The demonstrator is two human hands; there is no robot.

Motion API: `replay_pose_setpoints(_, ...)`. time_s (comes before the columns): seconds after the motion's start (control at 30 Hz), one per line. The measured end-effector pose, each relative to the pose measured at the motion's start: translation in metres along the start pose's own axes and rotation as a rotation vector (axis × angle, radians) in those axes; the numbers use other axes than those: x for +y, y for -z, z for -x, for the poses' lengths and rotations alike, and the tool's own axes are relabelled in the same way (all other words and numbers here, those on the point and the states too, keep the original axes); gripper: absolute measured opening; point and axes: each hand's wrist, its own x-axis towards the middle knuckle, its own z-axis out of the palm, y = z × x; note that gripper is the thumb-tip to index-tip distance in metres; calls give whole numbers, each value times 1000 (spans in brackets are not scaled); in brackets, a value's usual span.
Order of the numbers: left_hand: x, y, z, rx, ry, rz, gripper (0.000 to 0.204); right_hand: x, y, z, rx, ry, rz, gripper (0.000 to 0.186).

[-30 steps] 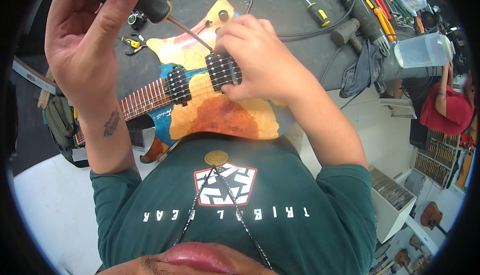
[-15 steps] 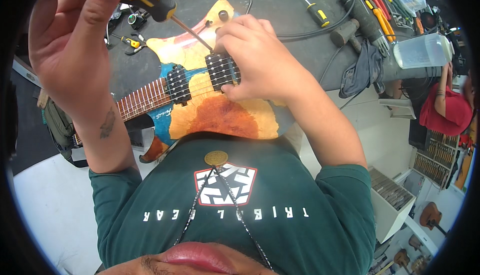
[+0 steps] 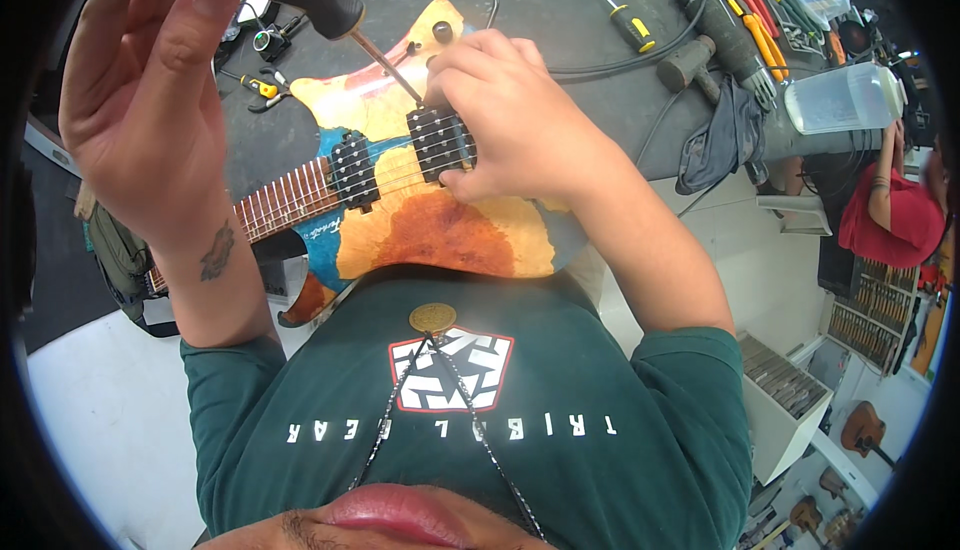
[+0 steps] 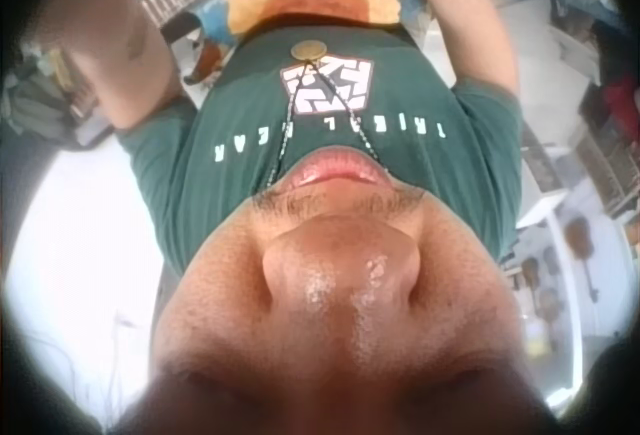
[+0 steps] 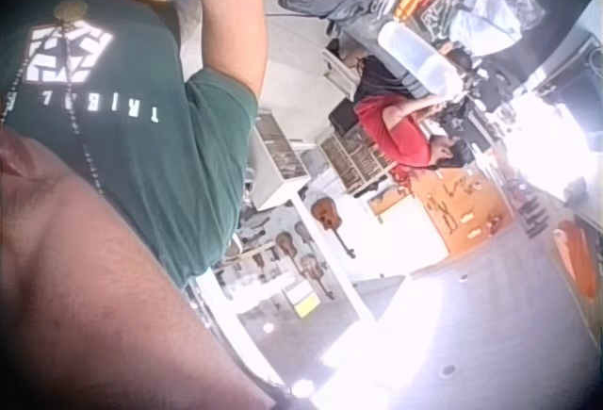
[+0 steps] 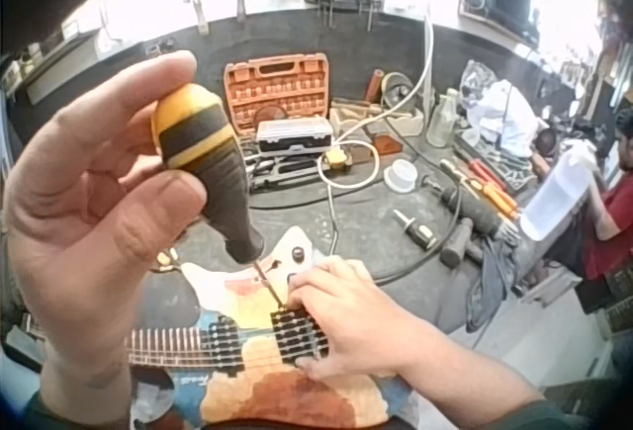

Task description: The person uses a screwdriver to tighten screws on a guitar bridge, then checks the strings by hand.

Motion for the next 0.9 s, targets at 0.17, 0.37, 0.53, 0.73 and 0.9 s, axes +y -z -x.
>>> replay_pose_setpoints(0.17,1,-2,3,29,52,32,70,0,0,0,3,0,6,67)
replay_pose_setpoints(0.37,-6,3,3,81,84,76,70,1,0,1,-4,-11,14,68)
replay_pose_setpoints(0.53,-9,11,4,137,95,119,71,0,0,0,-3,-2,3,67)
replay_pose_setpoints(0.73,-14,7,6,108,123,117,72,0,1,0,-5,-26,-8,61)
replay_pose_setpoints(0.9,-13,13,5,175,122,161,72,0,0,0,1,-10,-7,64)
